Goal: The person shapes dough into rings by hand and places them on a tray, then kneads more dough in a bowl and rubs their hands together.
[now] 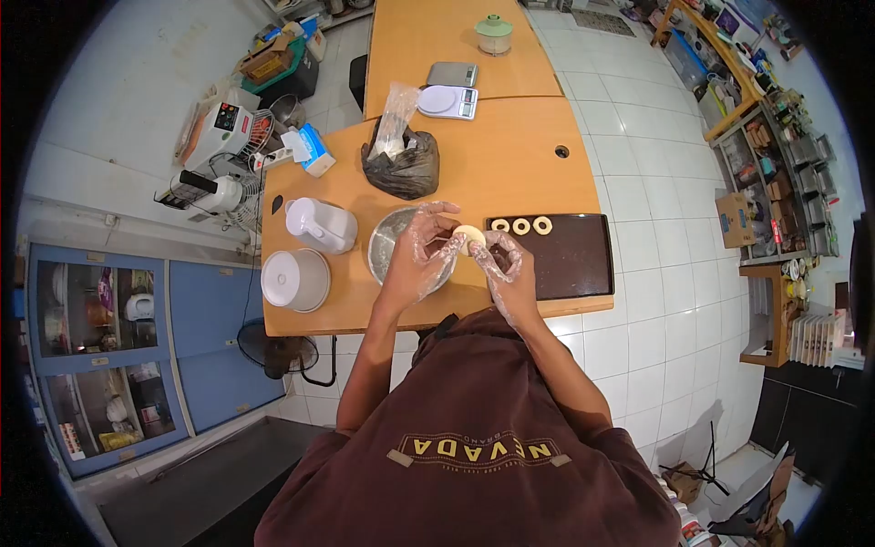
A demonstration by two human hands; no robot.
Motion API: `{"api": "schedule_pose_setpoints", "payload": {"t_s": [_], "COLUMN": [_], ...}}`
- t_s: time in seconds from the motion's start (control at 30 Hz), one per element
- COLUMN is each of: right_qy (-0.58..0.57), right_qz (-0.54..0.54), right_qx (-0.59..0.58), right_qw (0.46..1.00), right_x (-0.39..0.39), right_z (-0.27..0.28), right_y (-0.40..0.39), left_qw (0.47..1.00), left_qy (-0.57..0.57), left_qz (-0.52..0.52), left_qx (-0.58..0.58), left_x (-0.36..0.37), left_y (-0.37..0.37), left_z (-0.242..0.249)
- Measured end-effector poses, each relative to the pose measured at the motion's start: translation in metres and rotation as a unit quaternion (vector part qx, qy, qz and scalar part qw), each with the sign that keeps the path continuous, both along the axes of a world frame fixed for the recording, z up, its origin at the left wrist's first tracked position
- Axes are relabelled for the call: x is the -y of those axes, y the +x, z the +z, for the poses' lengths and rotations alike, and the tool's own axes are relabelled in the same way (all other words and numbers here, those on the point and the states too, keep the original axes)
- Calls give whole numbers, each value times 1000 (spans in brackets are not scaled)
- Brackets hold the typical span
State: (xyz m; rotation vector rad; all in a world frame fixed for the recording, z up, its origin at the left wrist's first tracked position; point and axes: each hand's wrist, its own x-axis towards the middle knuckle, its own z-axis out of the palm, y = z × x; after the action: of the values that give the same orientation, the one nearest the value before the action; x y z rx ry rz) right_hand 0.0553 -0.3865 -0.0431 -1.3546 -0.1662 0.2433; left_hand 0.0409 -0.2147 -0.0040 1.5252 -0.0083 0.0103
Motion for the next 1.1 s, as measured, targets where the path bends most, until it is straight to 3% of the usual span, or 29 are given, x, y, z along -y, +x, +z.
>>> {"api": "schedule_pose_setpoints", "payload": {"t_s": [0.27, 0.6, 0.9, 1.1], "right_qy": [-2, -27, 2, -4], "right_qz": [-32, 41, -35, 4], "right_qx": [-6, 34, -12, 12], "right_qw": [999, 998, 999, 1000], "right_x": [-2, 4, 2, 8], "right_z": [6, -4, 7, 2], "right_y": [0, 2, 2, 4], "left_qw": [996, 1000, 999, 999], "left_qy": [-5, -9, 12, -36], "left_qz": [-63, 7, -33, 14], "left_qx": [-56, -23, -41, -20], "left_x": [-3, 3, -1, 6], "left_y": [-5, -2, 0, -1], "left_z": [7, 5, 7, 0]}}
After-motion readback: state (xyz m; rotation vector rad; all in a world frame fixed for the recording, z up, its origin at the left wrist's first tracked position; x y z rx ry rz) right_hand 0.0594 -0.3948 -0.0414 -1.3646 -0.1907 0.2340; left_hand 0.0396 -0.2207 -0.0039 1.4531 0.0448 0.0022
